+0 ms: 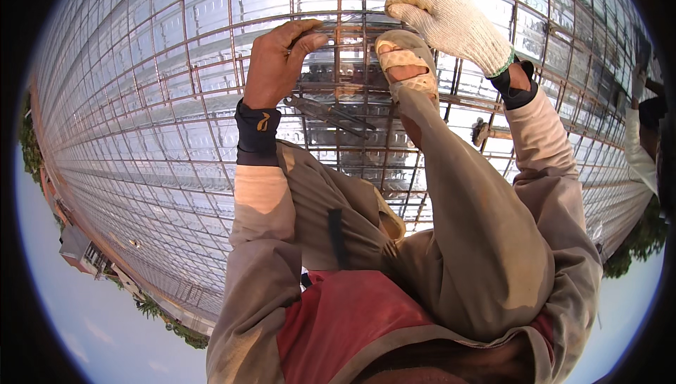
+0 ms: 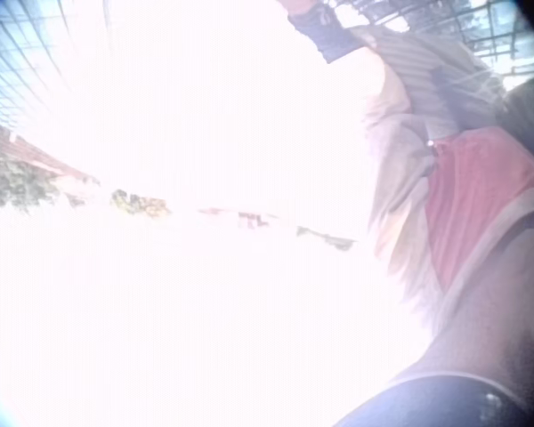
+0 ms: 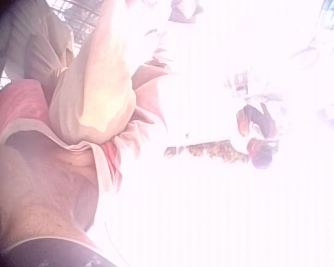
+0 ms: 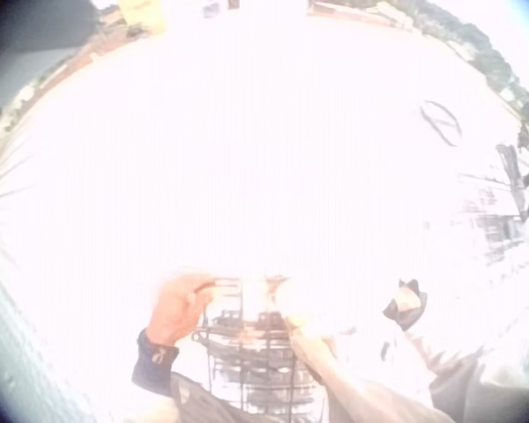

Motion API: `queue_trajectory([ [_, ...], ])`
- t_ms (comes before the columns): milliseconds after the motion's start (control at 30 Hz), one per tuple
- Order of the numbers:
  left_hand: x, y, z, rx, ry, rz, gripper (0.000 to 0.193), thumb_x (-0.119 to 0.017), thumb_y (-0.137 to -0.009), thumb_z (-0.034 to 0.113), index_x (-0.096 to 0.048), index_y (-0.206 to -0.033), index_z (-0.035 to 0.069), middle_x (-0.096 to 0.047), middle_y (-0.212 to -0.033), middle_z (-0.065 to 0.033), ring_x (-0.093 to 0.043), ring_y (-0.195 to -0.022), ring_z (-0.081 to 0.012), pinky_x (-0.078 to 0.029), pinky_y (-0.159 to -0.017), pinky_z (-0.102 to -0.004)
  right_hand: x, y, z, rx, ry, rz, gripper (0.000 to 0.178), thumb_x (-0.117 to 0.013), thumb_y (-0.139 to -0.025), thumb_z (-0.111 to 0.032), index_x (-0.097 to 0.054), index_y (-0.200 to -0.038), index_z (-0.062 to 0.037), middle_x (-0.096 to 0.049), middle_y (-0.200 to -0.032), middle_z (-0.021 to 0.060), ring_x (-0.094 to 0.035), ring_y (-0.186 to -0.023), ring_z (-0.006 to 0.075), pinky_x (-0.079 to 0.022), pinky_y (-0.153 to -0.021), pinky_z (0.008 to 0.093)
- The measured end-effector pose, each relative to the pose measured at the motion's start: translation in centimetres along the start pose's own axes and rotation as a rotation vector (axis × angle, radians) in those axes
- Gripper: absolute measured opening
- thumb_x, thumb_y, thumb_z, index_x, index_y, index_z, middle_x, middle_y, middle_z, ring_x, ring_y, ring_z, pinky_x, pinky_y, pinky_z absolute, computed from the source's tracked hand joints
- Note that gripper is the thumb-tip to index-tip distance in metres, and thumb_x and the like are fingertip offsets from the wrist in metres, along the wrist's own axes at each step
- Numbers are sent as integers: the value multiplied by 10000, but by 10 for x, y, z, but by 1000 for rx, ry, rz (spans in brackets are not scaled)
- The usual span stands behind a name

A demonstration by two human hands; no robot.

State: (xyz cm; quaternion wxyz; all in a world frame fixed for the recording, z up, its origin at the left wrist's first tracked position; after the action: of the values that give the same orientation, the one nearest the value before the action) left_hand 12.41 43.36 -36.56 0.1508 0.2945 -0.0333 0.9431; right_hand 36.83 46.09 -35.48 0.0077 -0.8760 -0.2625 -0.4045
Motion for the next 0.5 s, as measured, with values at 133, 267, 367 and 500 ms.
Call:
queue_trajectory([
  [133, 4, 3, 4, 25, -87, 23, 214, -751, -987, 225, -806, -1041, 25, -776, -896, -151, -745, -761, -284, -575, -685, -402, -6, -8, -4, 50, -26, 41, 350, -604, -1079, -348, -755, -1187, -51, -782, -977, 137, -744, -874, 297, -588, -833, 380],
  [267, 6, 7, 9, -1, -407, 40, 171, -712, -1014, 229, -802, -1113, 122, -785, -995, -129, -734, -803, -320, -585, -725, -392, -15, -11, -6, -10, -179, -56, 336, -621, -1066, -337, -758, -1176, -50, -785, -986, 135, -743, -882, 299, -584, -845, 381],
  [367, -3, 9, 22, -255, -532, 76, 156, -712, -1005, 235, -784, -1062, 108, -780, -921, -105, -736, -774, -340, -563, -661, -455, -17, -11, -9, -21, -157, -65, 329, -631, -1061, -330, -758, -1166, -46, -779, -983, 144, -739, -884, 305, -581, -844, 383],
  [500, -22, 13, 32, -199, -346, 78, 149, -709, -1006, 228, -781, -1092, 130, -787, -952, -101, -735, -764, -349, -565, -653, -461, -29, -8, -26, -5, -152, -120, 317, -637, -1056, -319, -748, -1176, -48, -766, -995, 173, -739, -898, 332, -581, -826, 394],
])
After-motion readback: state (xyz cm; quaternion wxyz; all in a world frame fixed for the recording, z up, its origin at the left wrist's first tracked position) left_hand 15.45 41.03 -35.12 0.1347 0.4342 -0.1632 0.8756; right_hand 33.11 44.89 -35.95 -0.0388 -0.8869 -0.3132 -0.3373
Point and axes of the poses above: each hand's wrist, its own y-axis away from the middle knuckle, its own x-axis out of the back of the hand, z = x × y, the point moved 8 cm from there along -y, towards the middle knuckle
